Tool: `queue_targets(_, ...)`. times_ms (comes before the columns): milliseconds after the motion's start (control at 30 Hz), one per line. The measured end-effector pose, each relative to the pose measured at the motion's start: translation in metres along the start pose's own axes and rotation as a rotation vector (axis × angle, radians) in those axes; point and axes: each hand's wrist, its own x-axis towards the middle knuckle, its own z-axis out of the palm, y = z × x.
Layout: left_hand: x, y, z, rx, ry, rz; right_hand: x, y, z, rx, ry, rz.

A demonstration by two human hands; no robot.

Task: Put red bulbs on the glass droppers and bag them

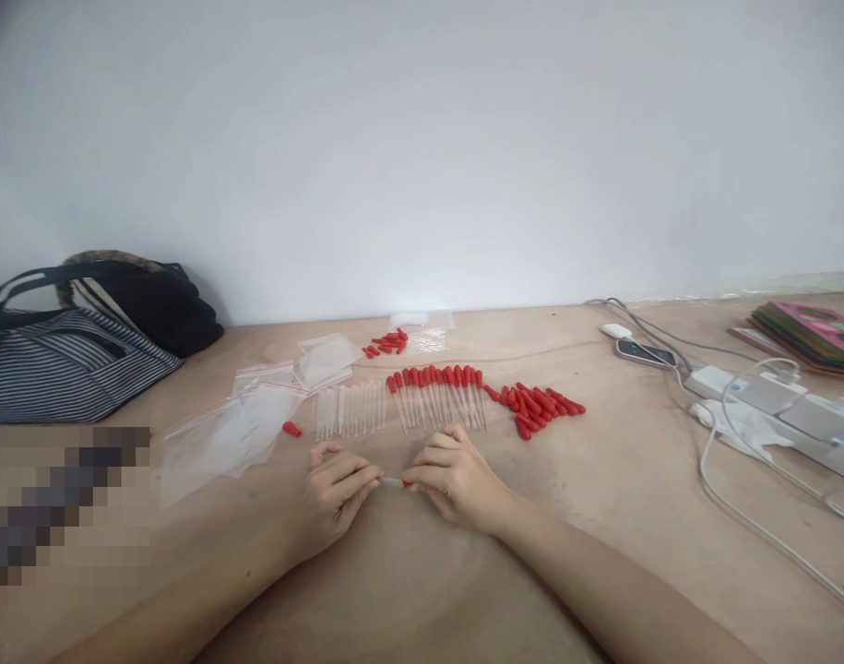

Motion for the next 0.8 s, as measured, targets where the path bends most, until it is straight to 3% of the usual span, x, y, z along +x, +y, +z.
queue_targets(400, -0.0001, 0.0057, 0.0026, 0.005, 0.058, -0.068, 0.0003, -0.0073, 0.0026, 0.060, 0.013, 0.264)
queue_targets(800, 0.0023, 0.0096, -0.0002, -0.030, 0.053, -0.082, -0.0004, -0.0035, 0.0029, 0.129, -0.001, 0.274)
